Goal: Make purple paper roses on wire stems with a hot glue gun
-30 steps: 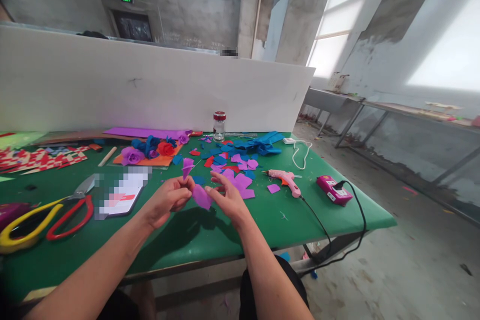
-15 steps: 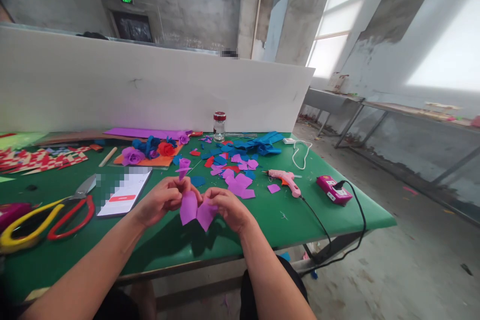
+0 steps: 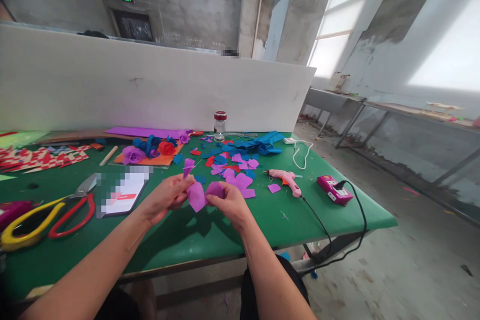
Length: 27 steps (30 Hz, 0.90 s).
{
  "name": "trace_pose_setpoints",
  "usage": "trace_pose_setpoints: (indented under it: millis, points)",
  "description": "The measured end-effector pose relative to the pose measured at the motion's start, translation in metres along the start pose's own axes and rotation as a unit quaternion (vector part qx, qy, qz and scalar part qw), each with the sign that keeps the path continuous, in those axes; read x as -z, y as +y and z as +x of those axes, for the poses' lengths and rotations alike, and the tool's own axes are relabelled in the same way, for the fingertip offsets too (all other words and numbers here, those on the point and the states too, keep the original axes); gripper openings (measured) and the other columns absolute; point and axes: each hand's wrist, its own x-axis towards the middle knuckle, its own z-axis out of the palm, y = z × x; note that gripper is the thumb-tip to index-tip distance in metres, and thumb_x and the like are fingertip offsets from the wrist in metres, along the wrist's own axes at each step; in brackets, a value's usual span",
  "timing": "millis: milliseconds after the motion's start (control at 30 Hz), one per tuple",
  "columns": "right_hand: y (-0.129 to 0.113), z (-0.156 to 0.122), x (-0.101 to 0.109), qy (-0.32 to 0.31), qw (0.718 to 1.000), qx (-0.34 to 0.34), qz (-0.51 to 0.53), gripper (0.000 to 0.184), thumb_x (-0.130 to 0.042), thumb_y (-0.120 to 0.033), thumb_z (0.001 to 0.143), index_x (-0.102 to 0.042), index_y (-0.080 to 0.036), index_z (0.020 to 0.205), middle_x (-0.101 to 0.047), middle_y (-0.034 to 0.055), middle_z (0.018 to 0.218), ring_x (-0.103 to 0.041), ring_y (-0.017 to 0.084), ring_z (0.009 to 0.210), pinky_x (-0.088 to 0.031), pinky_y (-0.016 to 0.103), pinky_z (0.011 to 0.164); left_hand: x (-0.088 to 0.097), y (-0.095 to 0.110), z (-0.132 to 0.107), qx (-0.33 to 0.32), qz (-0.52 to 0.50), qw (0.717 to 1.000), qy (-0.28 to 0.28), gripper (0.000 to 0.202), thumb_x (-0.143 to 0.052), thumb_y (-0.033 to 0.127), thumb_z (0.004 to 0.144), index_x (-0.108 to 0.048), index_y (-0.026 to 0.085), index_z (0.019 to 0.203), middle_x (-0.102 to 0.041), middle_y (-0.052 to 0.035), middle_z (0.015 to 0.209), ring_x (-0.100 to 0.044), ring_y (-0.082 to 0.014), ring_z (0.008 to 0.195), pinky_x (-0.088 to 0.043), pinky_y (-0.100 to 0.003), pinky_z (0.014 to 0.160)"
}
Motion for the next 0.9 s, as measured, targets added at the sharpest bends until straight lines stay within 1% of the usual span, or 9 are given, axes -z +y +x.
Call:
trace_pose_setpoints:
  millis: [67,133,233,300,367,500,667,900]
  points:
    - [0.001,0.001,0.0,0.032,0.998,0.02,-0.046,0.013,-0.071,-0.026,0.066,-0.065,-0.017,0.073,-0.058,-0.0017,0.063,-0.052,0.012,0.058,-0.041,0.025,0.059,-0.004,0.0,0.0,-0.001,0.003,1.0,0.005,0.039,-0.073,0.051,0.068,-0.052,0.019,0.074,-0.031,0.0108,0.043,-0.016,-0.0042,0.038,-0.008,-0.021,0.039]
    - [0.001,0.001,0.0,0.054,0.994,0.038,-0.087,0.012,-0.069,-0.026,0.068,-0.064,-0.017,0.073,-0.057,-0.0024,0.063,-0.049,0.011,0.057,-0.038,0.025,0.056,-0.008,0.0,-0.001,-0.006,0.013,1.0,0.014,0.038,-0.078,0.045,0.064,-0.056,0.018,0.079,-0.037,0.0102,0.046,-0.021,-0.0042,0.038,-0.01,-0.021,0.038]
    - [0.001,0.001,0.0,0.056,0.993,0.046,-0.096,0.016,-0.07,-0.031,0.069,-0.064,-0.017,0.075,-0.057,-0.0024,0.063,-0.049,0.012,0.058,-0.038,0.025,0.056,-0.011,-0.002,-0.001,-0.019,0.038,0.999,0.032,0.033,-0.079,0.038,0.063,-0.061,0.016,0.08,-0.054,0.0052,0.056,-0.035,-0.0053,0.042,-0.017,-0.02,0.039]
    - [0.001,0.001,0.001,0.05,0.994,0.049,-0.082,0.019,-0.071,-0.034,0.069,-0.064,-0.016,0.075,-0.058,-0.0019,0.064,-0.05,0.012,0.059,-0.039,0.026,0.058,-0.012,-0.003,-0.001,-0.027,0.048,0.998,0.039,0.029,-0.077,0.037,0.065,-0.062,0.015,0.077,-0.059,0.0026,0.061,-0.041,-0.0065,0.046,-0.021,-0.02,0.04]
    - [0.001,0.001,0.001,0.054,0.995,0.05,-0.066,0.021,-0.072,-0.035,0.069,-0.063,-0.017,0.073,-0.057,-0.0021,0.063,-0.05,0.012,0.059,-0.039,0.026,0.058,-0.013,-0.004,-0.001,-0.034,0.05,0.997,0.045,0.025,-0.074,0.037,0.067,-0.063,0.016,0.076,-0.061,0.0022,0.061,-0.044,-0.0072,0.047,-0.023,-0.02,0.041]
    - [0.003,0.002,-0.001,0.089,0.995,0.04,-0.023,0.023,-0.074,-0.035,0.068,-0.061,-0.017,0.072,-0.058,-0.0021,0.063,-0.051,0.012,0.059,-0.041,0.027,0.06,-0.017,-0.004,0.0,-0.051,0.044,0.995,0.07,0.023,-0.073,0.035,0.067,-0.064,0.016,0.074,-0.061,0.0024,0.059,-0.044,-0.0074,0.047,-0.027,-0.02,0.042]
    - [0.003,0.003,-0.004,0.115,0.992,0.043,0.036,0.027,-0.076,-0.037,0.065,-0.058,-0.018,0.072,-0.058,-0.0029,0.063,-0.054,0.013,0.061,-0.046,0.03,0.065,-0.021,-0.005,0.002,-0.072,0.013,0.993,0.092,0.023,-0.074,0.034,0.067,-0.059,0.016,0.069,-0.06,0.003,0.057,-0.044,-0.0073,0.046,-0.028,-0.02,0.043]
    - [0.001,0.002,-0.006,0.12,0.991,0.046,0.046,0.028,-0.077,-0.038,0.064,-0.056,-0.019,0.069,-0.054,-0.0043,0.061,-0.052,0.012,0.059,-0.047,0.029,0.066,-0.022,-0.003,0.001,-0.075,0.004,0.992,0.103,0.023,-0.075,0.033,0.066,-0.059,0.017,0.069,-0.062,0.0025,0.059,-0.047,-0.0079,0.048,-0.03,-0.02,0.044]
